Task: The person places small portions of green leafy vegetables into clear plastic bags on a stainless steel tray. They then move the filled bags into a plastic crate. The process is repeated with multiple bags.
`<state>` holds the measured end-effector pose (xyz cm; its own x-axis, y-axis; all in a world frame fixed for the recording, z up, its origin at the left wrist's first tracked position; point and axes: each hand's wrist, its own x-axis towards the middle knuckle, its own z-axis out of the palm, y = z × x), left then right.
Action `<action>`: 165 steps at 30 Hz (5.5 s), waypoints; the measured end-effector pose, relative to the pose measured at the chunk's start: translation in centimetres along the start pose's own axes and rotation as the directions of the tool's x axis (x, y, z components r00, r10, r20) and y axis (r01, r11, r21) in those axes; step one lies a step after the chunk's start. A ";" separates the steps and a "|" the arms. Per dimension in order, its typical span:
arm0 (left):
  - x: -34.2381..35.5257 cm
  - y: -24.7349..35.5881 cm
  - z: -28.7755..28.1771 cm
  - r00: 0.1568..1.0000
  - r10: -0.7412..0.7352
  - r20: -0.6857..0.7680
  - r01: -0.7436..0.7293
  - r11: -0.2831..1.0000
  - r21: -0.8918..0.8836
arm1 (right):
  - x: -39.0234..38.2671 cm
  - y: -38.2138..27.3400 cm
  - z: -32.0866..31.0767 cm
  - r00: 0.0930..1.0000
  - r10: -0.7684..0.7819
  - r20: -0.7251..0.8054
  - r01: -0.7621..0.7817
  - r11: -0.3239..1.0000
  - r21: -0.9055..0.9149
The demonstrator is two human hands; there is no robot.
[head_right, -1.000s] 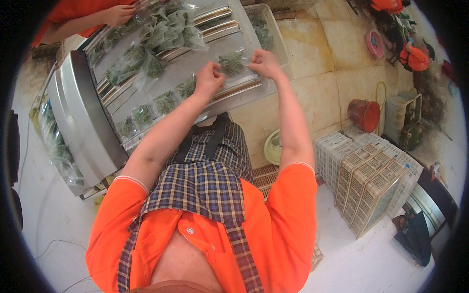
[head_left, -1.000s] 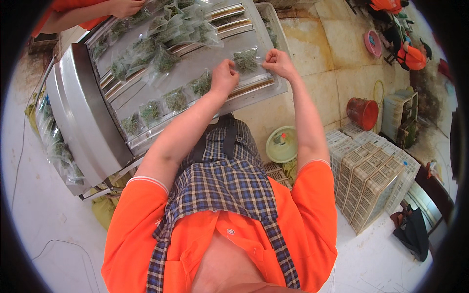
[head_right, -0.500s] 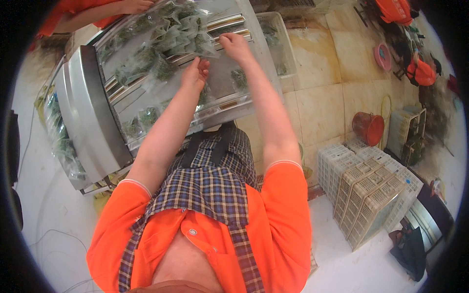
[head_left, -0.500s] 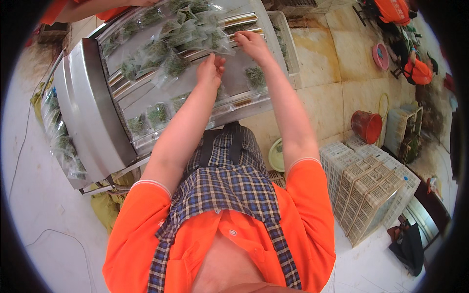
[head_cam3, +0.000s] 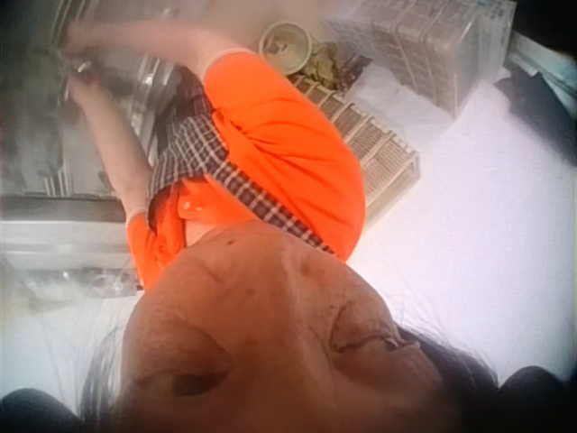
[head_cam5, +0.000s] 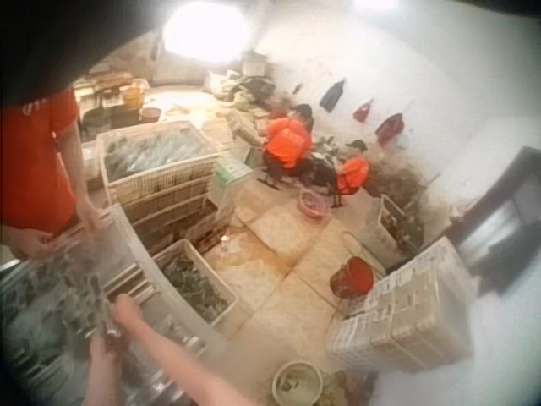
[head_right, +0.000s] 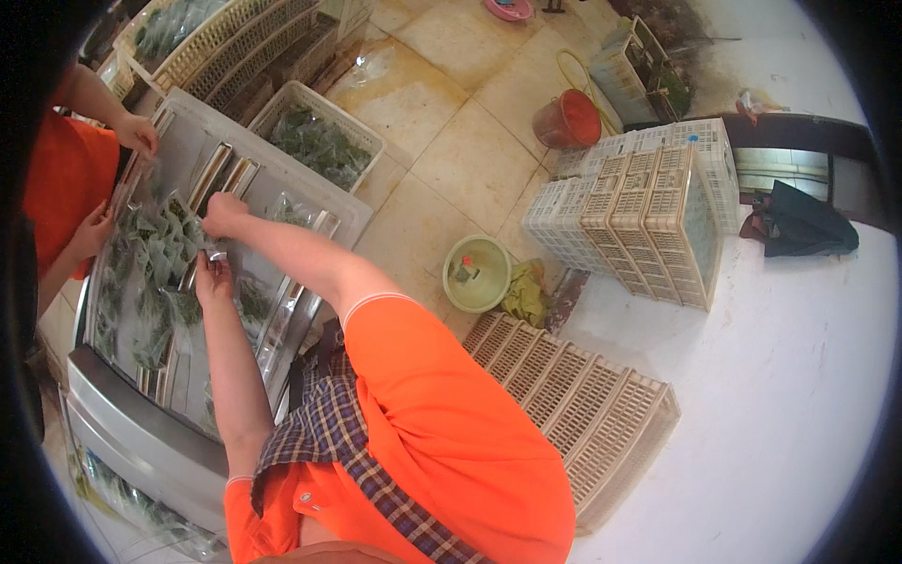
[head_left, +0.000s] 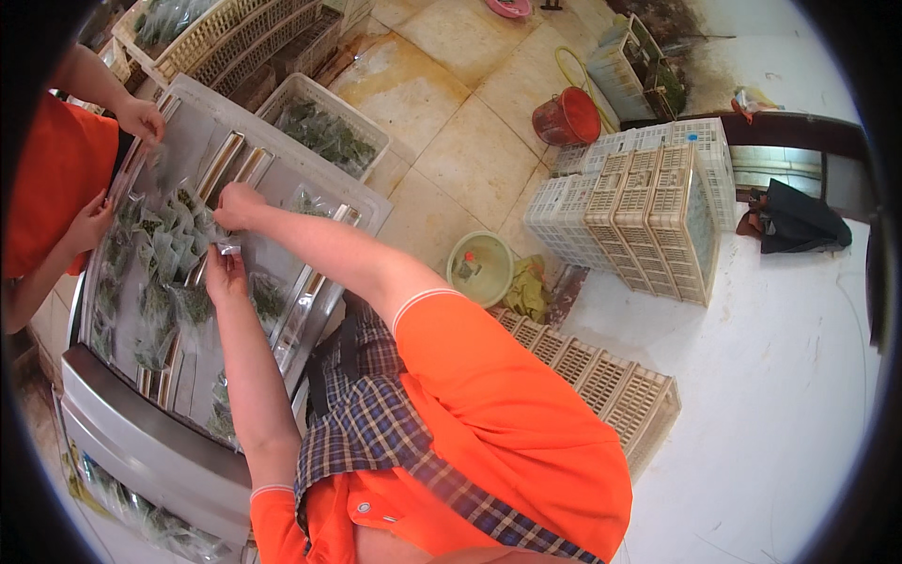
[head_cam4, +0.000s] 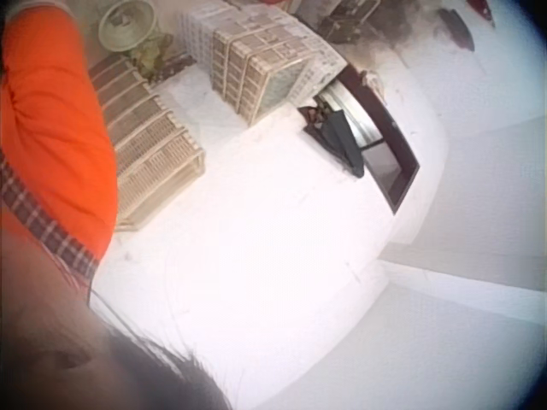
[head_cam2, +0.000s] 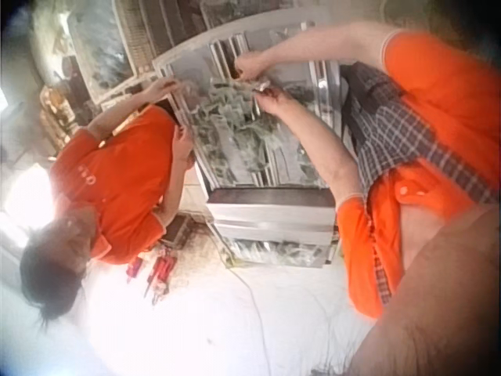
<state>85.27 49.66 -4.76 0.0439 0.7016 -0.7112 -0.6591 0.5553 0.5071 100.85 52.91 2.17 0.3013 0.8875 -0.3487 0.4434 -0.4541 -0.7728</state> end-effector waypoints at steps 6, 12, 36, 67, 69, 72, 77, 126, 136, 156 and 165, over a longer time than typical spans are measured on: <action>-2.0 -0.4 -1.3 0.997 0.022 0.075 -0.033 0.989 0.143 | 0.4 1.6 -3.1 0.920 0.056 0.387 -0.015 0.994 -0.107; -6.5 -1.0 0.0 0.993 0.065 0.095 -0.088 0.962 0.257 | -1.1 2.7 -4.6 0.851 0.104 0.515 -0.053 0.992 -0.114; -11.0 2.1 -0.3 0.968 -0.194 0.161 0.154 0.961 0.228 | -4.9 3.1 -9.0 0.632 -0.035 0.774 -0.444 0.803 0.398; -17.0 -4.9 -1.0 0.785 0.426 0.449 -0.451 -0.103 0.887 | -11.2 9.8 -10.6 0.747 -0.495 0.443 0.580 0.811 -0.071; -17.2 -4.9 -0.9 0.815 0.390 0.429 -0.416 -0.122 0.901 | -11.0 9.6 -10.8 0.732 -0.492 0.472 0.579 0.814 -0.047; -17.3 -5.1 -0.7 0.850 0.332 0.409 -0.367 -0.184 0.912 | -10.8 9.3 -10.8 0.697 -0.498 0.516 0.625 0.775 -0.096; -17.4 -5.1 -0.8 0.876 0.289 0.386 -0.343 -0.190 0.920 | -11.3 7.6 -11.4 0.725 -0.480 0.494 0.621 0.766 -0.167; -6.3 -2.0 5.2 0.962 0.246 0.123 -0.227 0.457 0.860 | -3.5 6.1 -7.1 0.970 -0.241 -0.027 0.197 0.848 -0.493; -5.7 3.5 4.2 0.379 0.231 0.896 -0.642 -0.632 0.434 | -2.3 5.8 -7.1 0.977 -0.209 0.042 0.201 0.836 -0.511; -5.8 2.7 2.9 0.393 0.250 0.885 -0.653 -0.602 0.460 | -0.3 5.7 -7.5 0.944 -0.227 -0.241 0.101 0.890 -0.444; -12.6 1.3 -4.0 0.519 0.469 0.715 -0.738 -0.177 0.652 | -3.2 -0.2 0.4 0.655 -0.753 0.065 0.755 0.648 -0.105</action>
<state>80.79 39.74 2.93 0.2503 0.9437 0.2163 0.5733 -0.3245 0.7524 99.45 50.20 3.19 -0.1914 0.9284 0.3186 0.6035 0.3673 -0.7077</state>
